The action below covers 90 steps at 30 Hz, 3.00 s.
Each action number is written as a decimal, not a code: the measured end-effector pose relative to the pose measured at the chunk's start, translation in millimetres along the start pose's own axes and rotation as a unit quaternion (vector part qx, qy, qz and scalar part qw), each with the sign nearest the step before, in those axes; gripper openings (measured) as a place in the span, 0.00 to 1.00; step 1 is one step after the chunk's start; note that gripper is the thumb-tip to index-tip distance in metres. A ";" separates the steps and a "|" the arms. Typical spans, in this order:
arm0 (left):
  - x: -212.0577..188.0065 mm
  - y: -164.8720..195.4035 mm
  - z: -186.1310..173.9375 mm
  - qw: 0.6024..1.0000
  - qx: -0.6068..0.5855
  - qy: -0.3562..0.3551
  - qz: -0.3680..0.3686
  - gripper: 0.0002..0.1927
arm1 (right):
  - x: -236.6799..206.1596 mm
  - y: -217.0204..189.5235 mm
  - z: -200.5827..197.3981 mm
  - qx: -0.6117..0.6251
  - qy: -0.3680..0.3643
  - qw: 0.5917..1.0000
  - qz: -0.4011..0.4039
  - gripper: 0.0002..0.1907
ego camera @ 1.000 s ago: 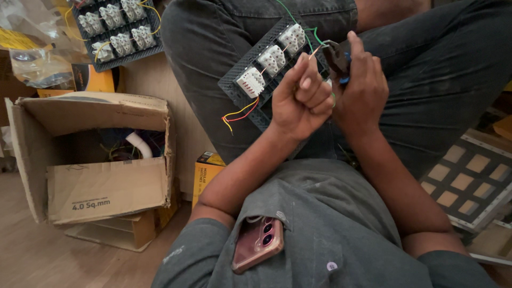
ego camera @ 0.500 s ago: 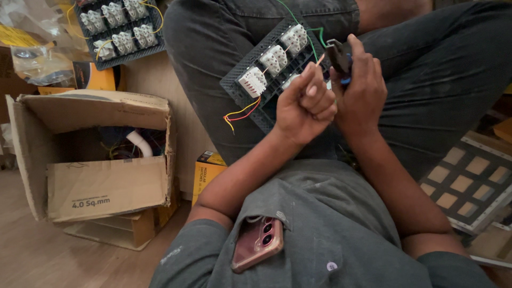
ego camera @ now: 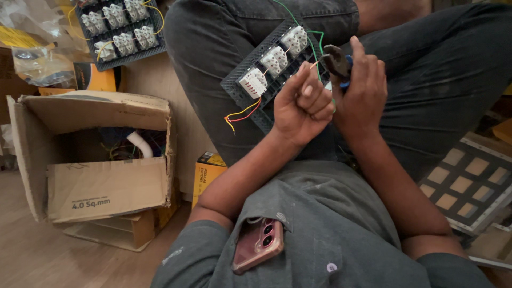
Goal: The person sits on the floor with a black panel of white terminal blocks on their lap and routes colored wires between the terminals. They tighten terminals with a screwdriver, strip and trim wire ends with pliers, and pull wires taut across the board.
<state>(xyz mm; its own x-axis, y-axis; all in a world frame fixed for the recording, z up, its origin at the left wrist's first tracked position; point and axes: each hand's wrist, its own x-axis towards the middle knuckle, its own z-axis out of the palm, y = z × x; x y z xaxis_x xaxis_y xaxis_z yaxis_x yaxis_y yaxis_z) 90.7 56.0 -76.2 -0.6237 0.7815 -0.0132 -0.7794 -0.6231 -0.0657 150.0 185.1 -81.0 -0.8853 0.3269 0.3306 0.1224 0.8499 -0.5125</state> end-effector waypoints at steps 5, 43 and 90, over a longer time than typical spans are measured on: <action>0.3 0.0 1.6 1.000 0.000 0.007 0.006 0.21 | -3.0 2.1 0.0 -0.019 -0.005 1.000 0.003 0.33; -48.4 4.0 22.4 0.935 0.223 0.219 -0.165 0.18 | 91.6 99.1 -68.7 -0.312 -0.001 0.832 -0.458 0.17; 75.8 48.0 11.6 0.357 0.921 -0.100 0.120 0.10 | 55.7 106.1 -93.4 -0.214 -0.080 0.956 -0.186 0.10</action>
<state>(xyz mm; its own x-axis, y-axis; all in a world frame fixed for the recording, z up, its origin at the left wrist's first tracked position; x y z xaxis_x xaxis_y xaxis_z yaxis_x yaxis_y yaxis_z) 5.4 85.0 -68.8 -0.5335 0.7961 0.2855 0.6957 0.2211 0.6835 155.6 332.1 -42.9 -0.9565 -0.0682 0.2835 -0.0715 0.9974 -0.0015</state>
